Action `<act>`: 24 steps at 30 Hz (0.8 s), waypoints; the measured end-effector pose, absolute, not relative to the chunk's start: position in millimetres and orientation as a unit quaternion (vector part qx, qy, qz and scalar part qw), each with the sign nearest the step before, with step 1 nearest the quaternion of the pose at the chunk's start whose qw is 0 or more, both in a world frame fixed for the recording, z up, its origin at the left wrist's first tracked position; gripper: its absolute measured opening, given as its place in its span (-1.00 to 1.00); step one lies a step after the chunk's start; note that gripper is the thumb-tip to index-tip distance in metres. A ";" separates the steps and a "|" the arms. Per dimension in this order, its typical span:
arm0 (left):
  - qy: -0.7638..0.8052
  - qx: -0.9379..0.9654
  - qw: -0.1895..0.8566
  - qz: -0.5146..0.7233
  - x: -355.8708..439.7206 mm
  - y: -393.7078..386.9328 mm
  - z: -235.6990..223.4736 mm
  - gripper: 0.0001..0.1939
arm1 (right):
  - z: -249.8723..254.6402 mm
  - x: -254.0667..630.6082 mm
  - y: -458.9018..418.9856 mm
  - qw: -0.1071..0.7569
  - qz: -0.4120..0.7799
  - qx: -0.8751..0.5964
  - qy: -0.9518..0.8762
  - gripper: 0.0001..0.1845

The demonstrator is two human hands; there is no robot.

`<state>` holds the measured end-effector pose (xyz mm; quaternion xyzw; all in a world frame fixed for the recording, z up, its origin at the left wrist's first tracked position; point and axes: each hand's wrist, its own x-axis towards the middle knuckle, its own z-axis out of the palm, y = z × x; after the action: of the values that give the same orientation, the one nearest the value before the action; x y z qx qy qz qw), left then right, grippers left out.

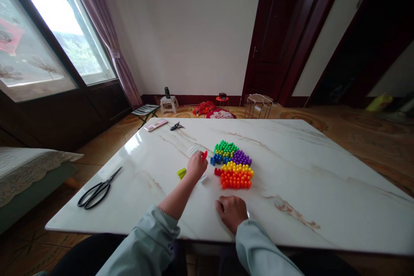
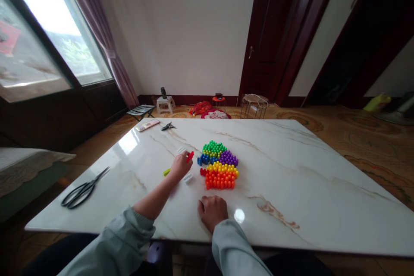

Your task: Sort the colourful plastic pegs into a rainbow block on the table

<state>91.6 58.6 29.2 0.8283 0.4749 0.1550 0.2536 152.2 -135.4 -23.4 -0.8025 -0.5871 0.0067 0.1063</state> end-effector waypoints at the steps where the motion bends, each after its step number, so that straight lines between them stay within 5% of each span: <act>1: 0.460 0.828 0.277 0.163 87.1 54.2 31.6 -0.71 | -22.9 152.3 -135.2 0.102 0.006 -0.803 -0.586 -0.67; 11: 0.298 0.701 0.632 0.143 19.9 -3.1 82.9 -0.44 | -15.0 144.1 -139.7 0.116 0.023 -0.820 -0.561 -0.63; 17: 0.293 0.718 0.621 0.117 0.3 -13.9 115.8 -0.37 | 18.8 164.0 -133.2 0.133 0.105 -0.777 -0.606 -0.73; 19: 0.287 0.728 0.612 0.112 2.7 -8.6 122.2 -0.40 | 47.0 180.7 -126.1 0.174 0.141 -0.753 -0.618 -0.61; 22: 0.268 0.751 0.594 0.107 15.8 2.4 127.4 -0.47 | 91.8 202.1 -115.2 0.427 0.239 -0.661 -0.569 -0.50; 24: 0.248 0.773 0.574 0.107 29.5 8.4 127.4 -0.52 | 110.9 210.0 -110.3 0.502 0.263 -0.618 -0.545 -0.46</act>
<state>29.5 8.4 127.4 0.7730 0.2481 0.1071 0.5740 210.0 -110.3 110.9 -0.6178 -0.5455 0.2630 0.5016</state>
